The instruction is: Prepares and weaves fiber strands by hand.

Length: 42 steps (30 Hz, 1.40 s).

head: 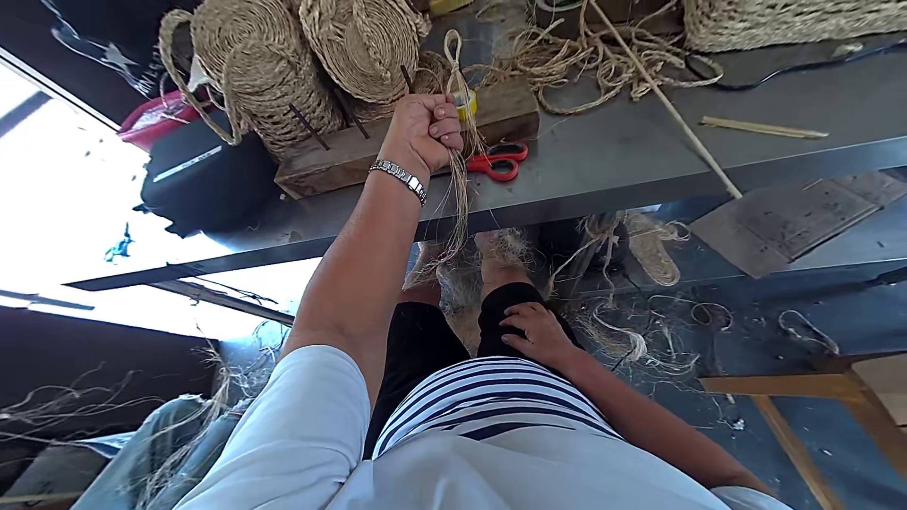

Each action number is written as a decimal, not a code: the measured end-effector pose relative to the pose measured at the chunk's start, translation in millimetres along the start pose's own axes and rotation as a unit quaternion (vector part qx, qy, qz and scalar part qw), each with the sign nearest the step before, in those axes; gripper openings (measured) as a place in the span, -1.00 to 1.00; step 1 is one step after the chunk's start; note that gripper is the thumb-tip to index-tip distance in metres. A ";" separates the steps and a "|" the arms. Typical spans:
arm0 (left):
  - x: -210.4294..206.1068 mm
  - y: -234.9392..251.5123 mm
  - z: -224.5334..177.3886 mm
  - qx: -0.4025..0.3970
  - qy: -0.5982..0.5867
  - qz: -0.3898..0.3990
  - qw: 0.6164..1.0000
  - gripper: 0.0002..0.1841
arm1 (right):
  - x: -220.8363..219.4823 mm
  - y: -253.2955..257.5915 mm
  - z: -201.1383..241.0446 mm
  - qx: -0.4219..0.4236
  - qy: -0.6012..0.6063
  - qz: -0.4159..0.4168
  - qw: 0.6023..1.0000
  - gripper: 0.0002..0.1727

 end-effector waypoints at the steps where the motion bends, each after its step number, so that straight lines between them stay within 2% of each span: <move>1: -2.9 -1.0 0.5 0.000 0.001 0.003 1.000 -0.66 | 0.2 0.2 0.1 0.001 0.000 -0.002 1.000 -0.54; 7: -7.9 3.1 3.8 -0.030 -0.068 -0.030 0.997 -0.71 | -0.3 0.2 0.3 -0.003 0.000 -0.005 1.000 -0.55; 14: 1.5 3.3 34.6 -0.001 -0.081 -0.028 0.996 -0.68 | -0.1 -2.0 -2.0 -0.009 0.009 -0.011 1.000 -0.56; 18: 0.6 6.2 36.6 -0.015 -0.106 -0.032 0.994 -0.66 | 0.9 -1.9 -0.3 -0.011 0.011 -0.009 1.000 -0.56; 20: -1.4 0.7 38.6 -0.028 -0.082 -0.048 0.995 -0.68 | 0.8 -4.9 -1.2 -0.006 0.061 -0.060 0.996 -0.54; 23: -10.8 -14.3 57.2 -0.028 -0.002 -0.057 0.998 -0.73 | 25.4 -13.1 7.1 0.033 0.165 -0.287 0.943 -0.61; 25: -16.4 -26.9 76.6 -0.023 0.006 -0.047 0.999 -0.69 | 50.1 -13.2 19.7 0.064 0.177 -0.366 0.912 -0.56; 27: -18.9 -36.1 98.3 -0.027 -0.021 -0.028 0.999 -0.65 | 70.4 -5.0 30.5 0.063 0.238 -0.331 0.911 -0.29; 29: -23.9 -43.9 118.7 -0.032 -0.036 -0.014 0.999 -0.65 | 78.3 9.3 40.8 0.076 0.363 -0.261 0.891 -0.08; 30: -26.8 -46.5 126.6 -0.036 -0.035 -0.002 0.999 -0.66 | 78.1 15.8 45.7 0.094 0.426 -0.236 0.868 -0.08; 31: -29.1 -48.2 132.1 -0.043 -0.028 0.015 0.999 -0.68 | 77.0 20.2 49.7 0.114 0.476 -0.217 0.845 -0.20; 33: -29.2 -52.1 135.0 -0.052 0.009 0.056 0.997 -0.68 | 76.7 20.8 52.3 0.144 0.540 -0.180 0.810 -0.66; 34: -27.1 -55.6 132.9 -0.052 0.043 0.076 0.995 -0.67 | 78.1 14.3 51.7 0.143 0.551 -0.161 0.806 -0.81; 36: -15.8 -66.7 126.6 -0.052 0.127 0.128 0.982 -0.63 | 85.3 -9.7 41.1 0.131 0.552 -0.133 0.813 -0.75; 38: 3.2 -81.3 120.5 -0.062 0.227 0.166 0.958 -0.57 | 100.2 -39.1 17.5 0.122 0.500 -0.148 0.845 -0.73; 40: 25.3 -94.8 117.7 -0.068 0.360 0.156 0.917 -0.49 | 119.7 -70.6 -14.3 0.102 0.416 -0.188 0.884 -0.75; 42: 60.7 -99.9 123.8 -0.069 0.493 0.134 0.857 -0.50 | 134.7 -100.6 -43.7 0.070 0.353 -0.228 0.905 -0.76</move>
Point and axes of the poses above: each hand's wrist, its own y-axis towards the middle knuckle, its own x-axis out of the back of the hand, z = x × y, the point moved 4 cm from there along y, towards the middle knuckle, and after that the axes turned 5 degrees about z, right-handed, at the moved point
